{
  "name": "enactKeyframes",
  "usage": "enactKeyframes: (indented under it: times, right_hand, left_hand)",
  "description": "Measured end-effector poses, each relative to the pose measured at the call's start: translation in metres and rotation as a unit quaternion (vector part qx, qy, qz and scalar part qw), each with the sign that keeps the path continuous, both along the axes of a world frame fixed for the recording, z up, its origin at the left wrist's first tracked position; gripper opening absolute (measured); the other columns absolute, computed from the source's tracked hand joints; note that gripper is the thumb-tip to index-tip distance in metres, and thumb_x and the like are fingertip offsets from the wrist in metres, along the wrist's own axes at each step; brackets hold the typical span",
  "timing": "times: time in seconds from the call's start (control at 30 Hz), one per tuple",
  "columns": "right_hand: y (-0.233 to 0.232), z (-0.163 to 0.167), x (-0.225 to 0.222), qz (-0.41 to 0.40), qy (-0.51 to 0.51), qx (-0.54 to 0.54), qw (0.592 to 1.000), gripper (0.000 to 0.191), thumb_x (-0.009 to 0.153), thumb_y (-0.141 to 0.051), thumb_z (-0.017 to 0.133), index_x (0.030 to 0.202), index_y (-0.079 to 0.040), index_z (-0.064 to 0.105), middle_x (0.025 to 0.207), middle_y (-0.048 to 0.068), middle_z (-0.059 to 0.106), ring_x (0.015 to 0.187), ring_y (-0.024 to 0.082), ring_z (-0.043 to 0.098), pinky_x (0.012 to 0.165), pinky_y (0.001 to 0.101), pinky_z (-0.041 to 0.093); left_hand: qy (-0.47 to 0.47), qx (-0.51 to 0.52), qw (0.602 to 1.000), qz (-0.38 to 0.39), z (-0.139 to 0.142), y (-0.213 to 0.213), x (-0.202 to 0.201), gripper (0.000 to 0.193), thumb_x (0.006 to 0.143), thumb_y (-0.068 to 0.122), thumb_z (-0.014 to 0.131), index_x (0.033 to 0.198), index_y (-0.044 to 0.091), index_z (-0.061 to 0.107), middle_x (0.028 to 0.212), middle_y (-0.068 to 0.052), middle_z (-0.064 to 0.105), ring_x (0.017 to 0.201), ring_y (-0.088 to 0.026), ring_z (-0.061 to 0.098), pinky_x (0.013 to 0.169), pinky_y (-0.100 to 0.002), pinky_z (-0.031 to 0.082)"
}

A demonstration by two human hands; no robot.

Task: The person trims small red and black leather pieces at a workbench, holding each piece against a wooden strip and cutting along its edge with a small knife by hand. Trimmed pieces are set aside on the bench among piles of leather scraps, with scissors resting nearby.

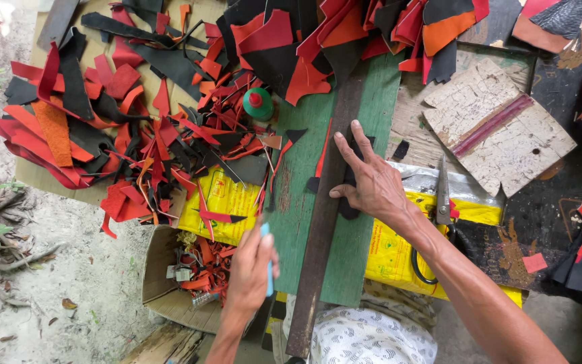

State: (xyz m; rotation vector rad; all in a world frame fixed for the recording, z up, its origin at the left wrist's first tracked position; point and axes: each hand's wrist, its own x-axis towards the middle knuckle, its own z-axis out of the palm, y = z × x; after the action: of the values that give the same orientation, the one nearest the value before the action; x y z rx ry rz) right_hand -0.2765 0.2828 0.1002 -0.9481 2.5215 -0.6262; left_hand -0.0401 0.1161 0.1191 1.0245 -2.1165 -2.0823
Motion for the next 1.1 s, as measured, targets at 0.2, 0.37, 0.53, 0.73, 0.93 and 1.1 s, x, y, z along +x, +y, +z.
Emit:
enactKeyframes:
  times: [0.2,0.37,0.53,0.73,0.93,1.1]
  right_hand:
    - [-0.008,0.009,-0.006,0.013,-0.002,0.040,0.999,0.124,0.054,-0.041,0.096,0.157,-0.021,0.029,0.164,0.019,0.020,0.102,0.045,0.066,0.074,0.0511,0.057]
    - [-0.008,0.010,-0.010,0.020,0.014,0.025,0.999,0.124,0.050,-0.034,0.097,0.155,-0.018,0.032,0.160,0.022,0.026,0.103,0.045,0.066,0.073,0.0513,0.058]
    - [-0.005,0.006,-0.011,0.019,0.013,0.018,1.000,0.121,0.051,-0.033,0.096,0.155,-0.018,0.034,0.159,0.021,0.028,0.100,0.044,0.066,0.070,0.0513,0.058]
    - [-0.004,0.005,-0.012,0.017,0.011,-0.001,1.000,0.120,0.052,-0.038,0.096,0.154,-0.017,0.036,0.158,0.022,0.029,0.097,0.044,0.067,0.068,0.0514,0.057]
    - [-0.003,0.004,-0.012,0.020,0.016,-0.022,0.999,0.119,0.053,-0.038,0.096,0.153,-0.016,0.036,0.158,0.023,0.028,0.098,0.044,0.067,0.067,0.0511,0.057]
    - [-0.003,0.004,-0.012,0.018,0.008,-0.014,1.000,0.119,0.053,-0.038,0.096,0.153,-0.017,0.036,0.158,0.021,0.028,0.099,0.043,0.066,0.068,0.0514,0.057]
  left_hand:
    - [0.145,-0.054,0.987,0.042,-0.012,0.018,-0.107,0.032,0.102,0.019,0.062,0.125,-0.002,0.070,0.093,-0.007,0.068,0.060,-0.009,0.065,0.041,-0.023,0.051]
    - [0.142,-0.043,0.988,0.031,-0.027,0.023,-0.159,0.033,0.102,0.020,0.064,0.123,-0.002,0.072,0.087,-0.008,0.067,0.058,-0.009,0.065,0.040,-0.024,0.051]
    - [0.109,-0.057,0.992,0.012,-0.036,0.018,-0.178,0.034,0.100,0.023,0.064,0.121,-0.003,0.072,0.083,-0.007,0.067,0.053,-0.008,0.064,0.038,-0.025,0.049]
    - [0.096,-0.074,0.992,-0.017,-0.035,0.013,-0.185,0.035,0.102,0.024,0.062,0.120,-0.004,0.072,0.085,-0.008,0.069,0.050,-0.008,0.062,0.037,-0.025,0.046]
    - [0.085,-0.090,0.992,-0.038,-0.032,0.010,-0.188,0.034,0.102,0.023,0.061,0.121,-0.003,0.072,0.083,-0.008,0.068,0.049,-0.008,0.062,0.036,-0.025,0.047]
    - [0.072,-0.101,0.991,-0.048,-0.030,0.009,-0.190,0.032,0.102,0.022,0.061,0.121,-0.002,0.073,0.081,-0.008,0.068,0.048,-0.008,0.062,0.036,-0.025,0.046]
